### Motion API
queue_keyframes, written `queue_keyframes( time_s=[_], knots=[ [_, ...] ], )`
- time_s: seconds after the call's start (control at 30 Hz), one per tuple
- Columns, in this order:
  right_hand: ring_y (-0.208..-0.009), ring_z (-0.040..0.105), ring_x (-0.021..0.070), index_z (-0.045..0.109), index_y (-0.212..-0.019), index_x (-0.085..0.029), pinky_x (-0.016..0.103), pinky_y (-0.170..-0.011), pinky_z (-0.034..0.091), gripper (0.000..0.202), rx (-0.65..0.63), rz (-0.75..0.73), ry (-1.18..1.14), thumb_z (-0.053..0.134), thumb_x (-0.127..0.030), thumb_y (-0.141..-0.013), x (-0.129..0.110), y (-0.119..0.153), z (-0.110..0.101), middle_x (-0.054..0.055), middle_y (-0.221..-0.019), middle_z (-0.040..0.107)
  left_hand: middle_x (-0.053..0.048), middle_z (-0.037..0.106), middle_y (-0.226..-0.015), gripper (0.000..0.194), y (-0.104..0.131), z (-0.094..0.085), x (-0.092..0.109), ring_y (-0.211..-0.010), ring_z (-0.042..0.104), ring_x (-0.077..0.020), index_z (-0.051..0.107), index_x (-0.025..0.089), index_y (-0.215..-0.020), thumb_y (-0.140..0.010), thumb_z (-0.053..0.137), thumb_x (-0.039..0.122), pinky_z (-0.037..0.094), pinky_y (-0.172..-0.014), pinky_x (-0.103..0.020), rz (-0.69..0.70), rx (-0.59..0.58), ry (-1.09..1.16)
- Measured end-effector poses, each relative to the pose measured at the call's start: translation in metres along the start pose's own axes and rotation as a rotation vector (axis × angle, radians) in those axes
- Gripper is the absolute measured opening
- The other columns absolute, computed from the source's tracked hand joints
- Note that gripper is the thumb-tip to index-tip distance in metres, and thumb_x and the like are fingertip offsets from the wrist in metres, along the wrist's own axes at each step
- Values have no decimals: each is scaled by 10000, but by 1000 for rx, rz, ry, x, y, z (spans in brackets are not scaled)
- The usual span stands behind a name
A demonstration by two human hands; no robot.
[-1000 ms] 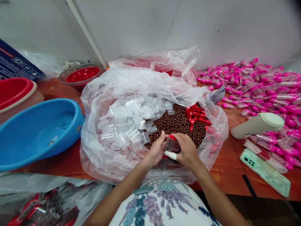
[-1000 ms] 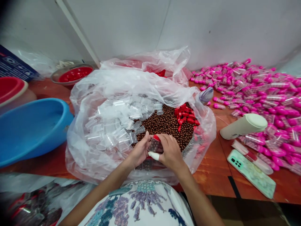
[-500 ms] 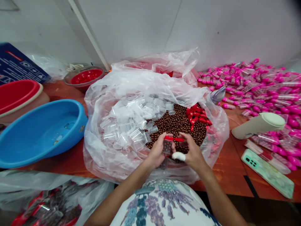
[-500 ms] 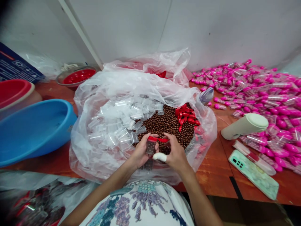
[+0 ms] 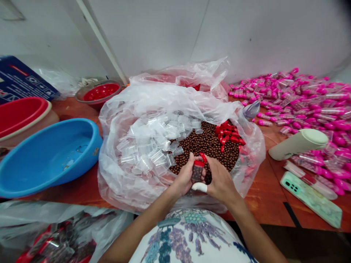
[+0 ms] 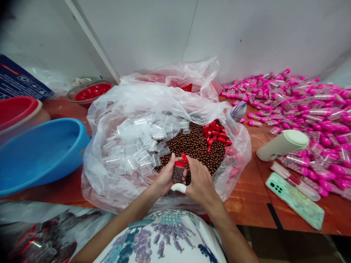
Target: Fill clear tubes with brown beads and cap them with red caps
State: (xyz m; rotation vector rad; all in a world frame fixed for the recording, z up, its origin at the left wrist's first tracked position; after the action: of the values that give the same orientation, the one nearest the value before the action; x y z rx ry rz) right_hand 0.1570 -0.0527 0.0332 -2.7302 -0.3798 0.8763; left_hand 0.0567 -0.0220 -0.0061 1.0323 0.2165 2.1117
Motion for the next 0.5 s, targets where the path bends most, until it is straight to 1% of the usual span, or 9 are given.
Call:
queue_keyframes(
  time_s=[0.1,0.2,0.33,0.5],
  knots=[
    [-1095,472,296,368,-1289,-135,434,-910,389,746,3,-27,96,607,-535,-706,-4,0,2,154,-1222,502,-16,579,-589,669,-1,-2,-2,-432,492,-88,597,119,-932,-746,343,709,399,-448,-205,-18,44,-56],
    [-1059,475,293,403,-1257,-130,425,-890,377,691,1,-47,155,590,-524,-721,-5,-1,3,151,-1195,511,-7,558,-555,660,-1,-1,-3,-429,482,-89,601,118,-857,-734,352,717,383,-435,-203,-17,54,-88],
    [-996,491,289,449,-1211,-129,411,-842,374,655,21,-87,203,576,-539,-716,-7,-5,0,152,-1142,537,18,525,-515,525,-1,0,-2,-416,463,-90,593,132,-854,-759,435,624,365,-423,-202,-9,33,-94],
    [-930,517,269,502,-1130,-132,385,-798,358,557,8,-189,205,553,-511,-725,-10,-8,1,139,-1052,591,42,483,-479,404,1,5,-3,-389,433,-88,580,139,-942,-795,439,488,347,-409,-199,1,-58,-46]
  ],
)
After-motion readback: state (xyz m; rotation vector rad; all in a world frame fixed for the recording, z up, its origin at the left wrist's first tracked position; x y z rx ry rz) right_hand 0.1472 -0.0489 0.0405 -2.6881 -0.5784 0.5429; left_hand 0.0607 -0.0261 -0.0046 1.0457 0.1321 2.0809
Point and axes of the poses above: each hand's wrist, its own y-axis away from the middle knuckle, its own z-axis out of the palm, x = y × z, the point moved 5 cm from there along -y, towards the middle knuckle
